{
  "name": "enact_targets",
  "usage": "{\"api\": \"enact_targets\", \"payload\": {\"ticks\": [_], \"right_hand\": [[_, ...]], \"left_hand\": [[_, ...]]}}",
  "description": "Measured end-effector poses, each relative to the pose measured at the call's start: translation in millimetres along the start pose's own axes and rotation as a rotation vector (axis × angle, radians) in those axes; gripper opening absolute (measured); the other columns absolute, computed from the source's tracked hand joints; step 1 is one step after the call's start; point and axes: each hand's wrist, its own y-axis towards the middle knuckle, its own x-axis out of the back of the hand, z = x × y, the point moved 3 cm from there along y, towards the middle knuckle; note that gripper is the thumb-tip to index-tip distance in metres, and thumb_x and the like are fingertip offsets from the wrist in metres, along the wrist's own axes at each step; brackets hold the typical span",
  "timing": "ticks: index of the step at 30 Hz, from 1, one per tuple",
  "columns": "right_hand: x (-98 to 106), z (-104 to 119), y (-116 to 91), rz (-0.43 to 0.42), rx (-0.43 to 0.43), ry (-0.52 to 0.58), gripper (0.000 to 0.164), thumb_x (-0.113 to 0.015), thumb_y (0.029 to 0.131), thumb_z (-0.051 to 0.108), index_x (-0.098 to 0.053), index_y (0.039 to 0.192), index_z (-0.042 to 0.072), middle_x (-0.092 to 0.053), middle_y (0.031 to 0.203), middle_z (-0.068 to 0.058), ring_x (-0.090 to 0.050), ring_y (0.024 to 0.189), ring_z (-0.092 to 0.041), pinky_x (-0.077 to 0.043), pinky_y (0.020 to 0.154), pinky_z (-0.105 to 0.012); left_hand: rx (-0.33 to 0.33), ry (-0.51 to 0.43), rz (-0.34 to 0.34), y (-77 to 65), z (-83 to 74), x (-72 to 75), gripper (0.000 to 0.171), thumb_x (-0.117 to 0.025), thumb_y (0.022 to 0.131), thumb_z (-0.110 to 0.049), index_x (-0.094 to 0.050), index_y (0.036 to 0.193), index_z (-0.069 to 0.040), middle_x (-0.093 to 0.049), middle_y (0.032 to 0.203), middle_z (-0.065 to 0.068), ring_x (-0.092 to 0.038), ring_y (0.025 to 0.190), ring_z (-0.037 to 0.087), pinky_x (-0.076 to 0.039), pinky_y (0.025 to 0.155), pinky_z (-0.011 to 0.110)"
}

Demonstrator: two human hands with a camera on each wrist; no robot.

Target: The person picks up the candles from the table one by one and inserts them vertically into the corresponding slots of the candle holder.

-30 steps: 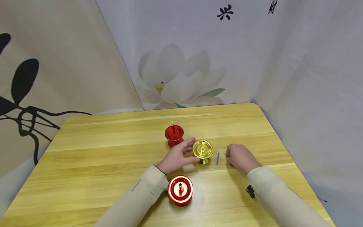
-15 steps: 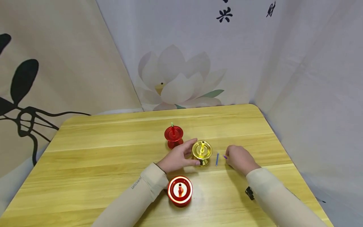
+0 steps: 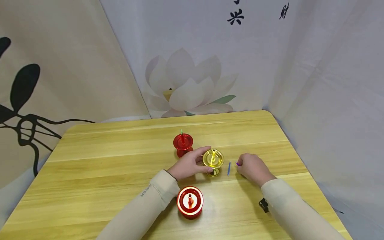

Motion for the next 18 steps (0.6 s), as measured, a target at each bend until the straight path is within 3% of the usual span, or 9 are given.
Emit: {"api": "enact_targets", "payload": {"ticks": [10, 18], "right_hand": [[-1.8, 3.6, -4.5, -0.081, 0.005, 0.073, 0.008, -0.068, 0.092, 0.014, -0.064, 0.091, 0.007, -0.062, 0.078, 0.0, -0.053, 0.068, -0.016, -0.048, 0.064, -0.035], [2.7, 9.7, -9.0, -0.133, 0.015, 0.139, 0.009, -0.067, 0.094, 0.015, -0.064, 0.095, 0.006, -0.067, 0.084, -0.002, -0.054, 0.065, -0.014, -0.045, 0.059, -0.03]], "left_hand": [[0.002, 0.032, 0.003, 1.3, 0.4, 0.1, 0.084, -0.083, 0.085, -0.023, -0.038, 0.155, -0.013, -0.059, 0.139, 0.0, -0.06, 0.122, 0.012, -0.047, 0.103, 0.026], [0.007, 0.048, 0.004, 0.9, 0.2, 0.4, 0.083, -0.082, 0.086, -0.024, -0.038, 0.155, -0.012, -0.06, 0.139, 0.001, -0.06, 0.121, 0.011, -0.047, 0.102, 0.025]]}}
